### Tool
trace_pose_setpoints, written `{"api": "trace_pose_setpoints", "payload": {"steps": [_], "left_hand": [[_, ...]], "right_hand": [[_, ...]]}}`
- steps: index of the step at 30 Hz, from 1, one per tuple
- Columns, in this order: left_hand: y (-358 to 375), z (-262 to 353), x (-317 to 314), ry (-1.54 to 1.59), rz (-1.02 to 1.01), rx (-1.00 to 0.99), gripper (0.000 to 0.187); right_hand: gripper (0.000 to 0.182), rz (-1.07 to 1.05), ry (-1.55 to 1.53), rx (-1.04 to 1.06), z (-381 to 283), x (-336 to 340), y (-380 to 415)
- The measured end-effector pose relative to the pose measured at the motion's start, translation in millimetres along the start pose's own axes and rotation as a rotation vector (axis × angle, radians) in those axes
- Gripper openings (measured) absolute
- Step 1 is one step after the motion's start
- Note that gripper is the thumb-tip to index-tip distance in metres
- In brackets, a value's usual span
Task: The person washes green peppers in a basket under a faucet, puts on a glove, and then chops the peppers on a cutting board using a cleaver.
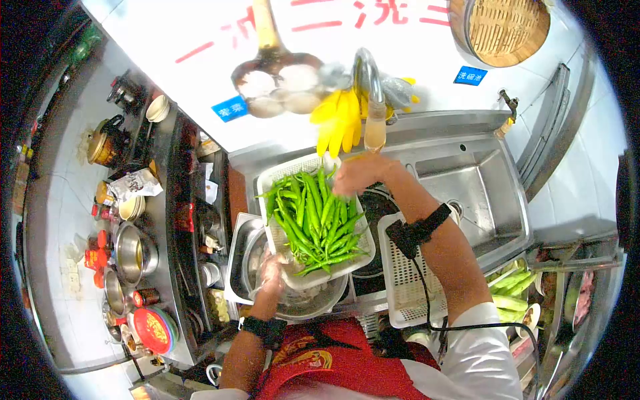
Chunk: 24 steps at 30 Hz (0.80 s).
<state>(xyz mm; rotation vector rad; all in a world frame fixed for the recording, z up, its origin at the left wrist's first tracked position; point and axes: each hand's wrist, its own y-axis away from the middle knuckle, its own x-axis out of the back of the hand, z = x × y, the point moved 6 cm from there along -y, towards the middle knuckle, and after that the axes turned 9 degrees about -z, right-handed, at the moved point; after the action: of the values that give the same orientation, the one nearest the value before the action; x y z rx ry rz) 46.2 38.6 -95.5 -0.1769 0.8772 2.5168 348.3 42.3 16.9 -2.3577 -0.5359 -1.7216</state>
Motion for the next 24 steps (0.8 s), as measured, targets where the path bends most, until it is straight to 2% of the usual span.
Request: {"api": "trace_pose_setpoints", "payload": {"steps": [1,2,4,5,6,7,8,10,11,13,14,16,17,19,20,22,23,24], "left_hand": [[-3.9,-4.5,6.2,-0.001,0.004,-0.002,0.064],[-8.8,-10.0,6.2,0.077,-0.064,-0.018,0.063],[-6.0,-7.7,-0.4,0.166,-0.128,-0.039,0.062],[-5.7,-10.2,-1.9,0.203,-0.114,0.025,0.062],[-3.3,-12.0,-4.2,0.237,-0.1,0.092,0.062],[-9.1,-19.2,-1.0,0.251,-0.123,0.046,0.061],[-13.1,-21.5,-0.9,0.252,-0.125,0.045,0.061],[-20.3,-29.6,-3.0,0.144,-0.111,0.08,0.058],[-24.6,-39.9,-3.4,0.221,-0.082,0.13,0.057],[-20.2,-35.3,-18.0,0.17,-0.093,0.149,0.058],[-18.4,-33.3,-25.1,0.119,-0.103,0.172,0.058],[-17.5,-28.1,-46.6,0.161,-0.192,0.174,0.059],[-15.7,-25.8,-54.2,0.135,-0.185,0.152,0.059],[-18.7,-25.9,-60.4,0.044,-0.163,0.15,0.06],[-19.6,-25.4,-63.8,0.033,-0.169,0.15,0.06],[-20.7,-29.5,-73.8,0.119,-0.205,0.183,0.06],[-20.3,-28.0,-80.7,0.165,-0.298,0.129,0.059],[-21.9,-29.8,-82.6,0.16,-0.303,0.134,0.059]], "right_hand": [[0.028,-0.206,-0.206,0.058,-11.8,-1.6,1.0],[0.028,-0.21,-0.204,0.063,-11.4,-6.8,-2.0],[0.027,0.466,0.007,-0.492,15.5,21.8,6.5],[0.027,0.466,0.009,-0.486,19.2,22.1,9.9],[0.027,0.082,-0.219,-0.284,8.3,13.0,6.9],[0.027,-0.302,-0.436,-0.075,-8.7,-1.4,10.5],[0.027,-0.303,-0.434,-0.076,2.3,-12.8,6.2],[0.03,0.384,-0.727,-0.414,52.1,-6.2,6.5],[0.03,0.382,-0.725,-0.415,53.8,-6.1,13.9],[0.028,-0.184,-1.178,-0.351,8.4,-5.3,23.7],[0.028,-0.176,-1.181,-0.355,4.5,-9.9,24.5],[0.026,0.709,-0.997,-0.418,25.6,19.9,42.0],[0.026,0.711,-0.994,-0.419,31.9,20.7,44.3],[0.024,-0.057,-0.962,0.064,9.0,2.1,23.1],[0.024,-0.045,-0.963,0.06,11.6,-2.7,22.8],[0.023,0.372,-0.894,-0.111,23.1,15.7,28.0],[0.022,0.559,-0.834,-0.398,32.8,16.1,39.3],[0.022,0.564,-0.835,-0.404,32.1,13.9,40.3]]}}
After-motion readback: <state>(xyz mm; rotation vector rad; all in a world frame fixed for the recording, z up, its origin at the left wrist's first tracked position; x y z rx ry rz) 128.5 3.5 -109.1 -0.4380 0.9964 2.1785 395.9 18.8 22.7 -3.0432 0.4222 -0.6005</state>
